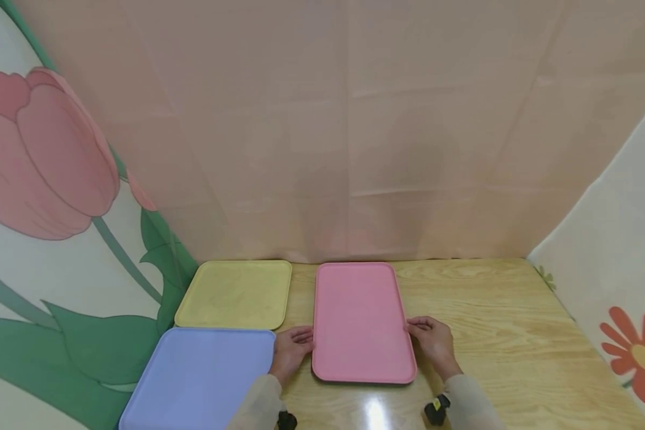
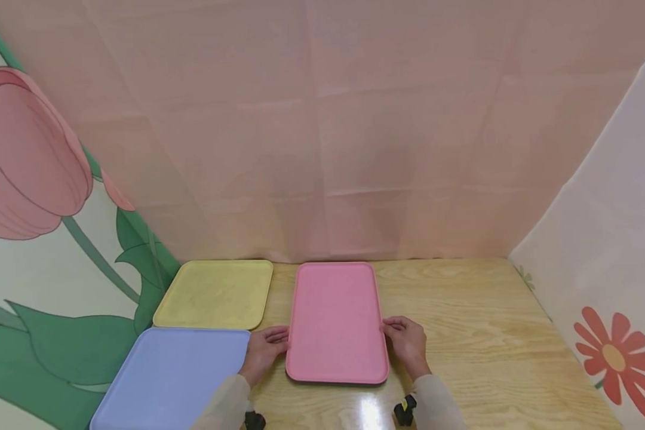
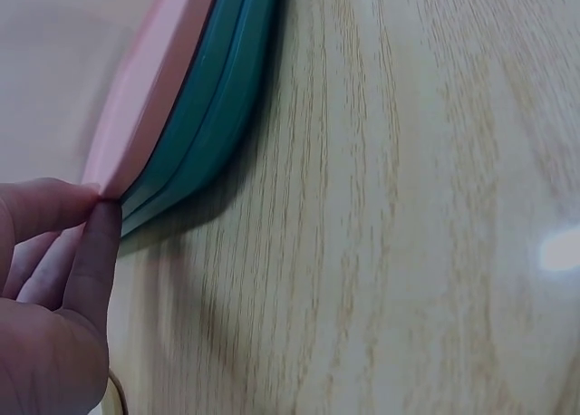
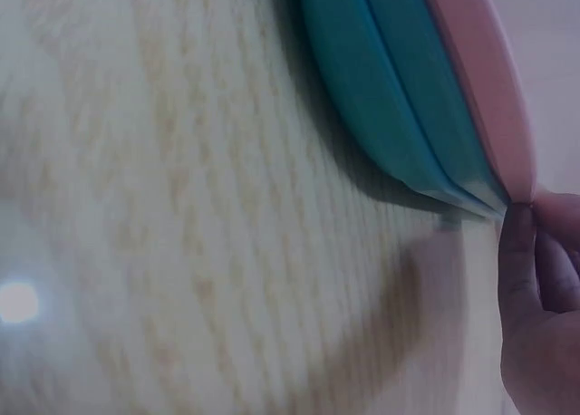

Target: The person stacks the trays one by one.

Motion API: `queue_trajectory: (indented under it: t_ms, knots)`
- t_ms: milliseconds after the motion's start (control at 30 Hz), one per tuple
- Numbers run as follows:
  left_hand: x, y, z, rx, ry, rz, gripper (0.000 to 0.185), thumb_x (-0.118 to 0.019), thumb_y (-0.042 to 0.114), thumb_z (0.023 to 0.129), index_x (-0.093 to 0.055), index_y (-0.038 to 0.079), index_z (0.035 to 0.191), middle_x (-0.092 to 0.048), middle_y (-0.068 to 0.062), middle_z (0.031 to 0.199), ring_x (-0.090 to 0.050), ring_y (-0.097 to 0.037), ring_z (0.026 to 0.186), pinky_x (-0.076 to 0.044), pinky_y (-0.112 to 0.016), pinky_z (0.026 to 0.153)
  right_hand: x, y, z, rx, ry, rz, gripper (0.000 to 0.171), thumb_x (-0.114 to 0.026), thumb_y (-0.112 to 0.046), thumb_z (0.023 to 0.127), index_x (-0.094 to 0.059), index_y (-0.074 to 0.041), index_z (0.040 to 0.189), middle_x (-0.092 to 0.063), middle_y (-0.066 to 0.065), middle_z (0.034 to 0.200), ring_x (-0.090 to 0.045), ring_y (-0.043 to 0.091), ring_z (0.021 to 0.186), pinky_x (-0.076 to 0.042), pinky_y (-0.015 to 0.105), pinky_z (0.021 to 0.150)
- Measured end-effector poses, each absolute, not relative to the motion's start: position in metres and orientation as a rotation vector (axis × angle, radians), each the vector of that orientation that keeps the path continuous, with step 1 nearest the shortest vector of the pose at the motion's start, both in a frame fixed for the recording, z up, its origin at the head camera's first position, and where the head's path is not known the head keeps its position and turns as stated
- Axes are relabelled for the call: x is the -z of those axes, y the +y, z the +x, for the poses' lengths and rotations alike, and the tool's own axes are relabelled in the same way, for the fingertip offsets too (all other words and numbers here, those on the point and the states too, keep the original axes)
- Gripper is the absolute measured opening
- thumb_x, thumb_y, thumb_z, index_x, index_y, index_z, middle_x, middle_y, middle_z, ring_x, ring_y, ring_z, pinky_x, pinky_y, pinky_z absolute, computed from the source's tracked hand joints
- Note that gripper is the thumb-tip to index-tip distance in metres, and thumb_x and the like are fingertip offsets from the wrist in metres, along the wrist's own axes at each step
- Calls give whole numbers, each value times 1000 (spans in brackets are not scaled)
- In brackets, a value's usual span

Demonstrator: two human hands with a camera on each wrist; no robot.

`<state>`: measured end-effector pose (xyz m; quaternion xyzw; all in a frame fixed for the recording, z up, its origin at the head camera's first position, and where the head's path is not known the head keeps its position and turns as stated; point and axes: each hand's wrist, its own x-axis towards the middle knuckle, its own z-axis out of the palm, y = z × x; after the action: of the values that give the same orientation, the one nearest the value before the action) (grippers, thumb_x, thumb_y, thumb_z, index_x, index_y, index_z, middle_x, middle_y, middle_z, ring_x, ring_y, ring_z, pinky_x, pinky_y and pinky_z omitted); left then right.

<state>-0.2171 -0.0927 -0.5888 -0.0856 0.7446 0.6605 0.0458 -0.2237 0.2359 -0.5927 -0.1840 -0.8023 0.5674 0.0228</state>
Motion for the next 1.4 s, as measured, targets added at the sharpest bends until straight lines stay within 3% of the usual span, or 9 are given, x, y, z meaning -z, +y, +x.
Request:
queue_trajectory:
  t_ms: [167, 467, 833, 1400]
  knots:
    - [583, -98, -216, -2002, 2312, -210, 33, -74, -11, 81, -66, -14, 113, -70, -25, 108, -69, -33, 101, -60, -30, 80, 589, 234, -222, -1743, -2491, -557, 20, -74, -7, 89, -70, 5, 105, -74, 14, 93, -68, 16, 78, -57, 27, 64]
    - [568, -131, -218, -2008, 2373, -253, 32, -69, -15, 82, -65, -16, 113, -69, -28, 108, -70, -32, 98, -60, -25, 76, 570, 219, -223, -1681, -2451, -516, 21, -74, -9, 89, -71, 5, 105, -73, 19, 97, -69, 19, 80, -54, 22, 60]
    - [567, -175, -218, -1886, 2558, -345, 32, -71, -10, 84, -66, -15, 115, -71, -25, 108, -69, -34, 102, -60, -29, 79, 556, 182, -229, -1787, -2402, -370, 16, -75, -1, 86, -71, 6, 101, -74, 13, 91, -65, 6, 74, -54, 18, 62]
    - [580, -248, -204, -1797, 2621, -597, 35, -71, 1, 89, -65, -10, 121, -68, -24, 118, -66, -35, 110, -59, -29, 83, 550, 118, -218, -1863, -2395, -127, 12, -78, -1, 84, -74, 2, 95, -75, 13, 89, -70, 17, 81, -56, 18, 68]
